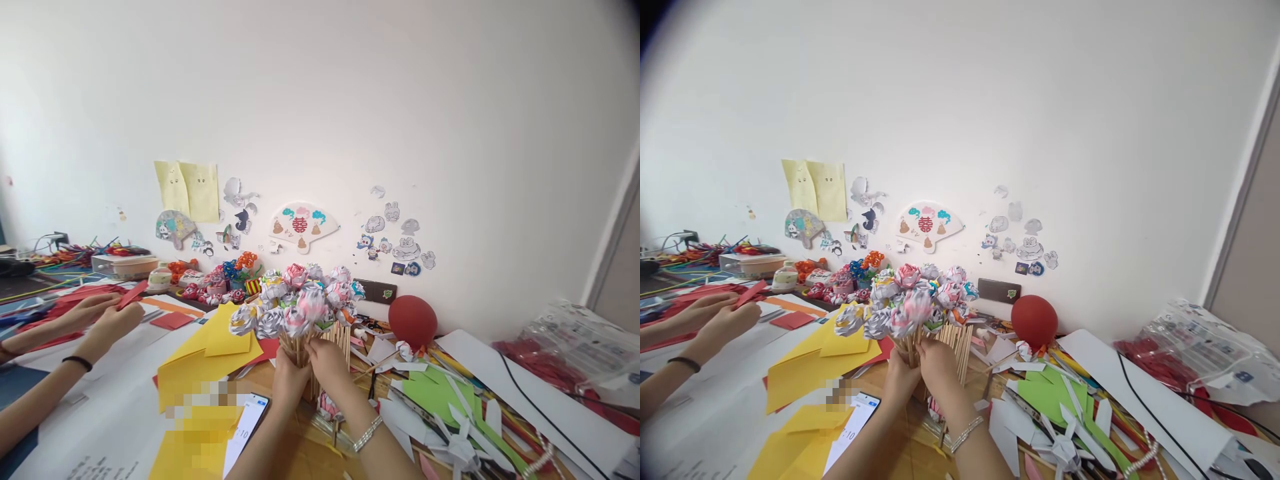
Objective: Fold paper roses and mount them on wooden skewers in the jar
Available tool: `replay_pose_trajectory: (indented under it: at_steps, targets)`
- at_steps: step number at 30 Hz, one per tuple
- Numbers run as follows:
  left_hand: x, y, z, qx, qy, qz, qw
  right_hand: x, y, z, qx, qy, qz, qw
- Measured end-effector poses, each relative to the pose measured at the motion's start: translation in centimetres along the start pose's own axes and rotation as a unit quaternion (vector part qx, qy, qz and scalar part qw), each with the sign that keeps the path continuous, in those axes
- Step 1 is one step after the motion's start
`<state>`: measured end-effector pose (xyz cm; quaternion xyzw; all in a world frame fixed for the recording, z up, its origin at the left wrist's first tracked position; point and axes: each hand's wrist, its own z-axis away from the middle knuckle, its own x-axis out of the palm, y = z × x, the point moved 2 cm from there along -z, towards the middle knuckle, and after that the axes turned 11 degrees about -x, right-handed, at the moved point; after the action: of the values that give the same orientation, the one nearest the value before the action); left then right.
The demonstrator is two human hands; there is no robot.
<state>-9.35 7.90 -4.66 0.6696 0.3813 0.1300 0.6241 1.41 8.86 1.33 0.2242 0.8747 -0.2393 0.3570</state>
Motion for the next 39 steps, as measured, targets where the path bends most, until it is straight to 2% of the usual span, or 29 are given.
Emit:
replay_pose_trajectory:
  at_steps: [5, 10, 18, 25, 29, 33, 39]
  targets:
    - [0.0, 0.0, 0.0, 0.018, 0.001, 0.005, 1.0, 0.5, 0.5, 0.6, 0.003, -0.009, 0.022, 1.0]
    - [-0.1, 0.1, 0.1, 0.019, -0.002, 0.014, 1.0, 0.0, -0.1, 0.7, 0.013, -0.013, 0.035, 0.999]
    - [-0.1, -0.2, 0.0, 0.011, -0.013, 0.035, 0.999, -1.3, -1.4, 0.3, 0.076, 0.014, 0.061, 0.995]
    - [0.1, -0.7, -0.5, 0.027, -0.01, 0.059, 0.998, -1.6, -1.4, 0.1, 0.08, -0.023, 0.059, 0.995]
    - [0.2, -0.9, -0.9, 0.041, -0.01, 0.072, 0.997, -2.7, -1.4, 1.2, 0.087, -0.038, 0.045, 0.994]
    - [0.1, -1.0, -1.4, 0.056, -0.02, 0.085, 0.995, -4.5, -0.2, 3.7, 0.108, -0.05, 0.029, 0.993]
    - [0.0, -0.9, -1.6, 0.064, -0.041, 0.091, 0.993, -6.3, 3.4, 6.7, 0.137, -0.084, -0.005, 0.987]
